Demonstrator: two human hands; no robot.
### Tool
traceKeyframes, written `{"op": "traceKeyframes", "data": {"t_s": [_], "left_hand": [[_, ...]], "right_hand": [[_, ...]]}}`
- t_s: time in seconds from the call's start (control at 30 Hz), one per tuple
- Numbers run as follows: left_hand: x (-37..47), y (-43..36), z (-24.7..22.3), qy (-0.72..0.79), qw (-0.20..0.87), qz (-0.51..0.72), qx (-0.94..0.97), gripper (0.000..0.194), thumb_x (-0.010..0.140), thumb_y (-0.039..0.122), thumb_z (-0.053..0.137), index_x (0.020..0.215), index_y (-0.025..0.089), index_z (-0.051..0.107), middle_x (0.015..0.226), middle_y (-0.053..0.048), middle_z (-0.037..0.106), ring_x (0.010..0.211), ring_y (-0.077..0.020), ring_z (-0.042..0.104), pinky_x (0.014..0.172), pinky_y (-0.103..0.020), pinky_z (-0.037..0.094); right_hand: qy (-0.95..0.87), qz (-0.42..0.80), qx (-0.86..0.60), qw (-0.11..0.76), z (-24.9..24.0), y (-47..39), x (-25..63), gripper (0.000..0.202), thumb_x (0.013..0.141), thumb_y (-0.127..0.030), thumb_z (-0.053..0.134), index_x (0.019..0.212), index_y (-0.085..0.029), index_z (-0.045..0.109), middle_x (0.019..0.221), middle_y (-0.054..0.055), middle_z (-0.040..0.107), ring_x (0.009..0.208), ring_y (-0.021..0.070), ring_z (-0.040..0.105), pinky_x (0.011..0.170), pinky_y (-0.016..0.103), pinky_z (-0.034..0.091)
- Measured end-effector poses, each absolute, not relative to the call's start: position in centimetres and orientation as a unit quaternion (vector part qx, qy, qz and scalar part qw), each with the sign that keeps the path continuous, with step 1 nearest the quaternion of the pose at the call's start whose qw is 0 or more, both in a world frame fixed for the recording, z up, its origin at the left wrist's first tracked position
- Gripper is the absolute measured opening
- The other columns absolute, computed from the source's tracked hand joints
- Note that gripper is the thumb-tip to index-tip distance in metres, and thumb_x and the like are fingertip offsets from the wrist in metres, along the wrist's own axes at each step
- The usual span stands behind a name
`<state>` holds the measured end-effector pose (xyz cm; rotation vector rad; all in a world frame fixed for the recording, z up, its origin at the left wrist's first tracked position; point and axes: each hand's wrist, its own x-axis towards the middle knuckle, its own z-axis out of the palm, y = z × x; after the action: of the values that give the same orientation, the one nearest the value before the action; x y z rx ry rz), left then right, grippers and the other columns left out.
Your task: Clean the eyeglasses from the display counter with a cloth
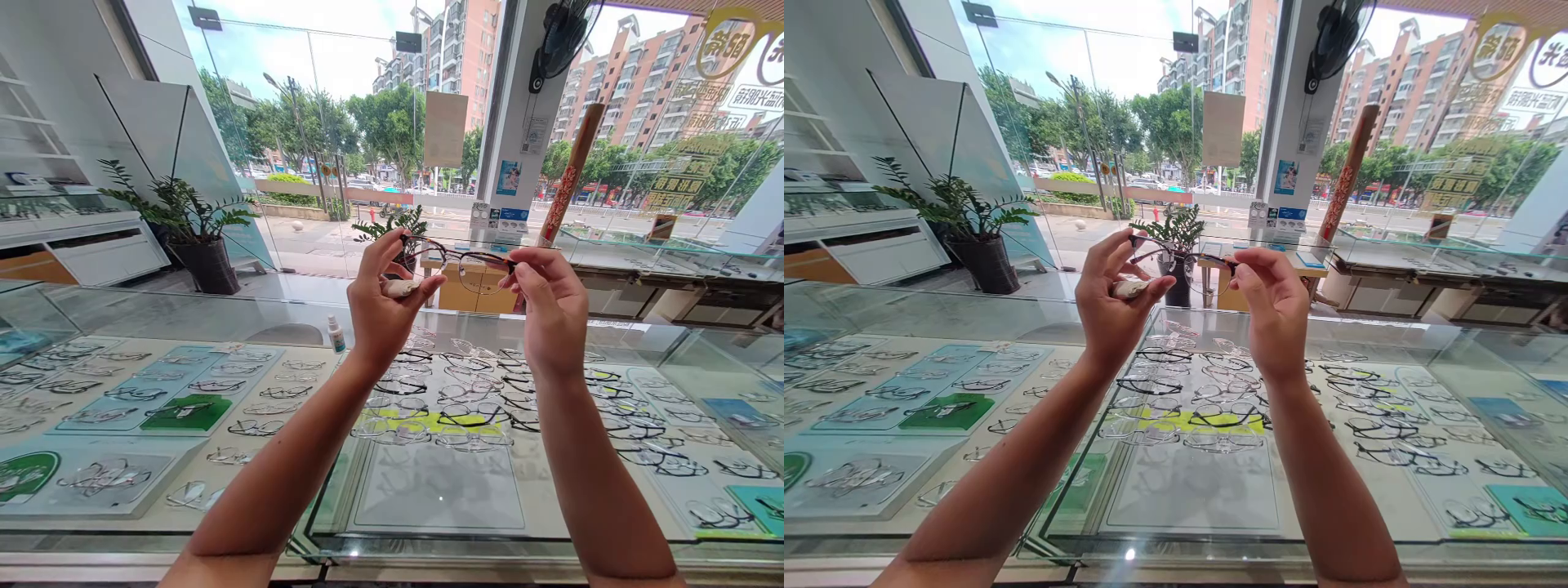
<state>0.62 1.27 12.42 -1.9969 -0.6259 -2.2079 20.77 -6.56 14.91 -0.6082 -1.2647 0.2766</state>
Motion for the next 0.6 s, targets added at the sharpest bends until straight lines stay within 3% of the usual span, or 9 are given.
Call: {"op": "traceKeyframes", "data": {"t_s": [0.33, 0.6], "left_hand": [[0.64, 1.34, 12.29, -0.202, 0.004, -0.728, -0.655, 0.077, 0.084, 0.056, 0.096, 0.15, 0.035, 0.061, 0.132, -0.008, 0.079, 0.075, -0.0129, 0.074, 0.058, -0.023, 0.055], [0.41, 1.58, 12.26, -0.196, 0.015, -0.718, -0.668, 0.078, 0.086, 0.055, 0.094, 0.153, 0.035, 0.058, 0.137, -0.009, 0.076, 0.077, -0.0127, 0.074, 0.06, -0.023, 0.056]], "right_hand": [[-0.578, 0.125, -0.271, 0.76, 14.82, -6.6, 20.54, 0.01, 0.1, -0.033, 0.07, 0.106, -0.027, 0.076, 0.105, 0.002, 0.077, 0.084, 0.0162, 0.071, 0.082, 0.036, 0.063], [-0.577, 0.132, -0.267, 0.761, 14.9, -6.73, 20.51, 0.009, 0.099, -0.031, 0.071, 0.104, -0.026, 0.077, 0.098, 0.002, 0.075, 0.09, 0.0171, 0.072, 0.077, 0.033, 0.062]]}}
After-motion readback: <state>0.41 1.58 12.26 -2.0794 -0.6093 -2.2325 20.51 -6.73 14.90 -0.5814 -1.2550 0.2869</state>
